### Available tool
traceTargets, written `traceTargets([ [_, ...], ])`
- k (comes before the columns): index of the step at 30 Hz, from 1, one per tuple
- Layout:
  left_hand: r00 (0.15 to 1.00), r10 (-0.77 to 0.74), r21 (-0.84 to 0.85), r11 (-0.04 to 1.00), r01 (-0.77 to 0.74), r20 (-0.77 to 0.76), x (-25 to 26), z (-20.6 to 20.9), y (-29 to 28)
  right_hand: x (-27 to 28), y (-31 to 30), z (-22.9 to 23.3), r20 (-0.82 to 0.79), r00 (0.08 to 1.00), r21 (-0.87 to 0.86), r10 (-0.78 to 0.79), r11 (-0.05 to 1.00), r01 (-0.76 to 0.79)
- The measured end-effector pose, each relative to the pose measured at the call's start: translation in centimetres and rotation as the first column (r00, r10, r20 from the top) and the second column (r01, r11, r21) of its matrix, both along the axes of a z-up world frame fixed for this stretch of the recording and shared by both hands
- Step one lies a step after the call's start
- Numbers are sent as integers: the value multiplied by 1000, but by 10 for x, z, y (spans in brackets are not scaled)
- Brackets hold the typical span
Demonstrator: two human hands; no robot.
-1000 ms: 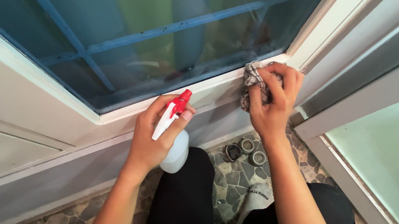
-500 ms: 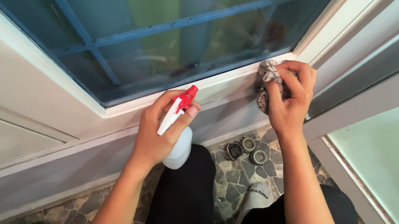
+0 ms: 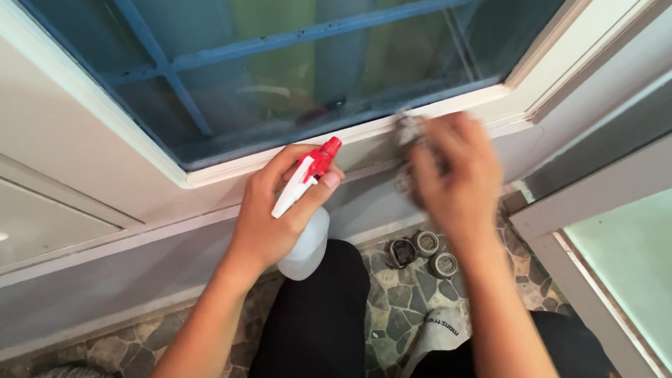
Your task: The person sprays a glass cleaner onto a window and wipes the glass and frame with a cloth. They move from the upper pane down to the lower frame, cleaning the edges and corners.
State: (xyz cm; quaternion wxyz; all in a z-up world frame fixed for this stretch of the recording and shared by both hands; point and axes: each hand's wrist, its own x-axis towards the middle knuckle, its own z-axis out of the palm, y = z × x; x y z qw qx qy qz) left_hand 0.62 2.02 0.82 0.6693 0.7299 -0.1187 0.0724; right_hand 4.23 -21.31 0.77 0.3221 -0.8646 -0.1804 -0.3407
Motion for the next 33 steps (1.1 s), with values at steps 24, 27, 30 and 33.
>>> traceTargets([
  [24, 998, -11, -91, 996, 16, 55, 1, -4, -9, 10, -32, 11, 2, 952, 99, -305, 948, 303],
  [27, 996, -3, -86, 996, 10, 84, 1, -4, -10, 13, -37, 12, -53, 915, 117, -399, 908, 403],
  [30, 1000, 27, -80, 996, -26, 16, 2, -6, -14, 3, -14, 3, 76, 959, 53, -274, 961, 271],
  [33, 998, 30, -113, 993, -35, -47, 0, -11, -19, -10, 15, -12, 46, 999, 99, -17, 995, 12],
])
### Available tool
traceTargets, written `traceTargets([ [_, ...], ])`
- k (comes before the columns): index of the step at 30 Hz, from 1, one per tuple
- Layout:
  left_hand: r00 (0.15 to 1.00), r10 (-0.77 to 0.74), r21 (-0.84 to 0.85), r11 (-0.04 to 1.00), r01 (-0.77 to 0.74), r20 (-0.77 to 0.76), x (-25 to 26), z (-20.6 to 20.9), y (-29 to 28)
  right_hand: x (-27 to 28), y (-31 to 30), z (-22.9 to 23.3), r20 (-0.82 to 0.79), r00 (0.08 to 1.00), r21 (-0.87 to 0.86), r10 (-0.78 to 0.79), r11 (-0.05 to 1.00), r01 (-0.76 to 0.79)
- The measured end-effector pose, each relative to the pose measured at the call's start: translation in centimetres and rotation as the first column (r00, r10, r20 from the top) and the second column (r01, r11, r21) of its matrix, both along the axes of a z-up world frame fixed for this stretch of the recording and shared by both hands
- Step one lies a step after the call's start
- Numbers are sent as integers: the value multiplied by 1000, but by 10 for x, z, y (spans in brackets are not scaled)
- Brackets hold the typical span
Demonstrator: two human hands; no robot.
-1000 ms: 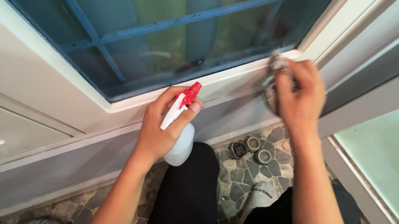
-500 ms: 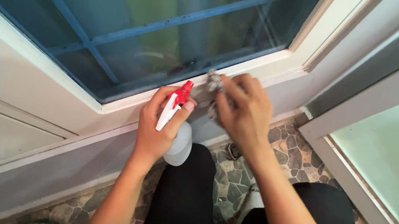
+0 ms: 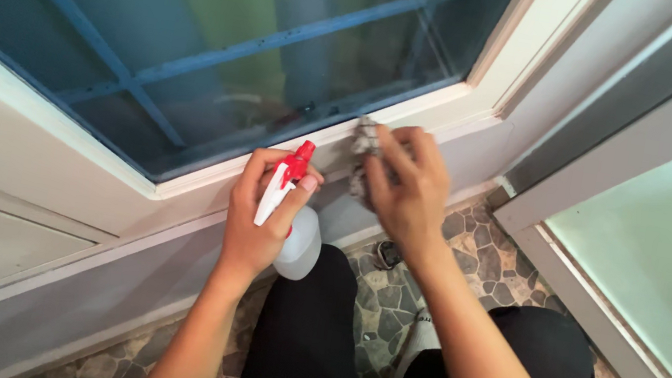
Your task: The person sprays a glass cleaner onto a window and wipes the glass and frame with a cloth. They move from the upper pane down to the lower frame, cleaning the edges and corners.
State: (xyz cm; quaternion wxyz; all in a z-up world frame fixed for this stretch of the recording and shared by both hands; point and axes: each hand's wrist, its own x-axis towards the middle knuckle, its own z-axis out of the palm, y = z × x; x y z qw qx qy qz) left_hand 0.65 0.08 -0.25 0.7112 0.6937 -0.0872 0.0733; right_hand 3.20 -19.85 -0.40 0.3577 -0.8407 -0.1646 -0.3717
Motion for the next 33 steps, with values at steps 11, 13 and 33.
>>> traceTargets([
  [11, 996, -9, -122, 993, -1, -86, -7, -11, -30, 52, -74, -26, 84, 912, 348, -402, 869, 351],
  [13, 994, -110, -165, 980, 112, 19, -7, -9, -42, 62, -82, -30, 103, 891, 442, -442, 823, 357],
  [33, 963, -231, -100, 964, 246, 140, 1, 10, -79, 51, -82, -37, 38, 943, 375, -331, 879, 293],
])
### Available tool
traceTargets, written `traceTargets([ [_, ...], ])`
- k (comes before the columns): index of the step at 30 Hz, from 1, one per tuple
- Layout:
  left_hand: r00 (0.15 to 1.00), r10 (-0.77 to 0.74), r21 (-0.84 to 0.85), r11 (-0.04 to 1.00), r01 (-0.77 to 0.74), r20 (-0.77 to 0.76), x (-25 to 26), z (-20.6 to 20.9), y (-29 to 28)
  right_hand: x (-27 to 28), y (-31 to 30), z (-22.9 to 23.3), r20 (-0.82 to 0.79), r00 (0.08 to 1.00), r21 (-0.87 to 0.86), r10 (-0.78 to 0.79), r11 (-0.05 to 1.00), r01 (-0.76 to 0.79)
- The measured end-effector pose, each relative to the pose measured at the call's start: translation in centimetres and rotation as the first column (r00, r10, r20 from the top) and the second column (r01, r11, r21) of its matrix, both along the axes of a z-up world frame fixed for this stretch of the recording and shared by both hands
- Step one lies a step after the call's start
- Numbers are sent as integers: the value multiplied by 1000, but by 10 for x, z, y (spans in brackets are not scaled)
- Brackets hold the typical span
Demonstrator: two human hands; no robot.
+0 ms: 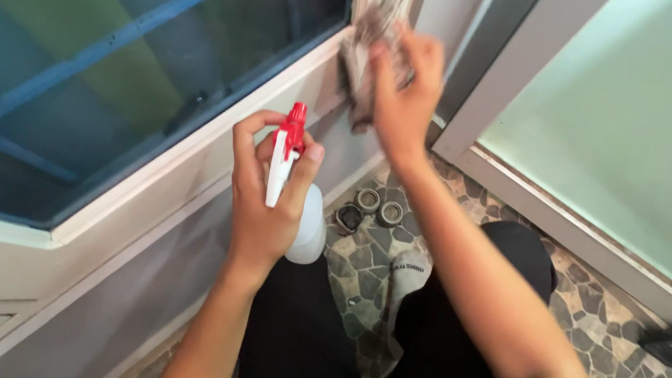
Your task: The person sprays a glass cleaner onto a window and wipes the glass and frame with a cloth. They move from the upper pane down to the lower frame, cleaning the edges and corners.
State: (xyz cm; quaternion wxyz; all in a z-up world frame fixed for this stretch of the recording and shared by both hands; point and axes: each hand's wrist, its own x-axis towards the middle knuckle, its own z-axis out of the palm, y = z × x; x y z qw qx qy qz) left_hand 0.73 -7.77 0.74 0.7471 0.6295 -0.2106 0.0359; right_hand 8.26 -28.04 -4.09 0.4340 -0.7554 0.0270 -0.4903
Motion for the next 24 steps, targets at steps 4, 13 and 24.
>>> traceTargets([
  [4, 999, 37, 96, 995, -41, 40, 3, 3, 0, 23, -24, 17, 97, 995, -54, 1, 999, 4],
  [13, 999, 2, 136, 991, -8, 43, 1, 9, -5, -2, 4, -62, -162, 986, -207, 35, 976, -68],
  [24, 996, -45, 135, 990, 35, 73, -6, 13, -12, 31, -16, -31, -61, 998, -286, -1, 958, -16],
])
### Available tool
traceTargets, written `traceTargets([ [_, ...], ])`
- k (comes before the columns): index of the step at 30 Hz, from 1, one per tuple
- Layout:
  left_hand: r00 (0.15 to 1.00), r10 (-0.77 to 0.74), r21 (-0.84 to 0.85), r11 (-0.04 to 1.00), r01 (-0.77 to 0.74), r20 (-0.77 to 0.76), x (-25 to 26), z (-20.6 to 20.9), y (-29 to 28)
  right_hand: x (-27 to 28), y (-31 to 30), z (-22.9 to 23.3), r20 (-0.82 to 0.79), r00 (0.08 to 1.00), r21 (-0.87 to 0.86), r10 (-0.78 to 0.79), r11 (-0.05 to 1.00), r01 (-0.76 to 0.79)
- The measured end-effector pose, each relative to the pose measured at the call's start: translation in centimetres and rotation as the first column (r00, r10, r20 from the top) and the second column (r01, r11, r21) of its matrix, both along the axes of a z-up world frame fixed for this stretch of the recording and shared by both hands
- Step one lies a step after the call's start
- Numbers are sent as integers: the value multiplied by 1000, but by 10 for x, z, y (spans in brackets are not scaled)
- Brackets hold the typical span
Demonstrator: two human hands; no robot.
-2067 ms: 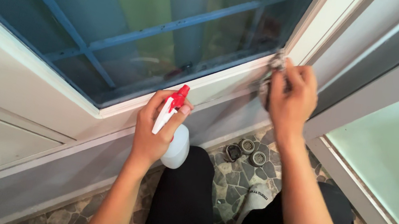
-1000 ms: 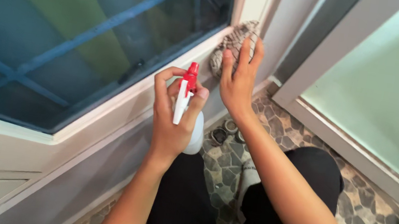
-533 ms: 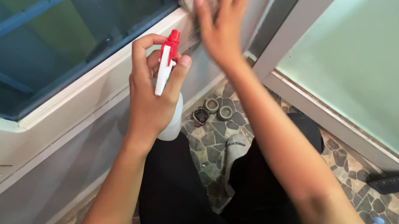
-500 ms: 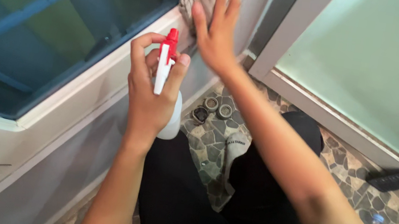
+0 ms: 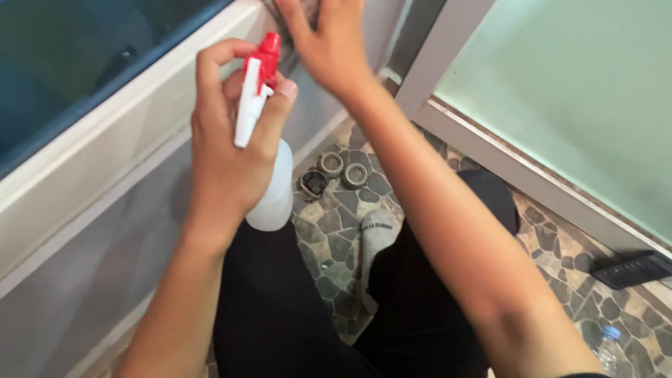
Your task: The person sprays a glass cleaner onto a window and wipes the glass and frame with a cloth. They move from the upper pane down to the lower frame, cleaning the edges and corners.
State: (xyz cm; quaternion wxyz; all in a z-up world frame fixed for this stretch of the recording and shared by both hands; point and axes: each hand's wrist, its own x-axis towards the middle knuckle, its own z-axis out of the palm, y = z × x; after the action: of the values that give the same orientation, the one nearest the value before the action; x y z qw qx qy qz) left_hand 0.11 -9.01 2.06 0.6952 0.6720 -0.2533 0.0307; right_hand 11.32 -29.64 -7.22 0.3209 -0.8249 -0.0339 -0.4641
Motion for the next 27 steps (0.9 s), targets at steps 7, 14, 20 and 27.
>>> traceTargets([
  [7, 1000, -7, 20, 1000, 7, -8, 1, -4, 2, -41, -1, -20, -174, 984, 152, 37, 988, -11],
  [14, 999, 30, 33, 999, -30, -15, 5, -1, 7, 8, -3, 28, 118, 993, 210, -11, 978, -14],
  [20, 998, 48, 70, 997, -45, -35, 6, -1, 9, -31, 18, -15, -100, 995, 34, -14, 999, 18],
  [27, 999, 34, 53, 998, -32, -37, 10, -2, 9, -8, -14, 11, -6, 998, 200, -64, 978, 64],
])
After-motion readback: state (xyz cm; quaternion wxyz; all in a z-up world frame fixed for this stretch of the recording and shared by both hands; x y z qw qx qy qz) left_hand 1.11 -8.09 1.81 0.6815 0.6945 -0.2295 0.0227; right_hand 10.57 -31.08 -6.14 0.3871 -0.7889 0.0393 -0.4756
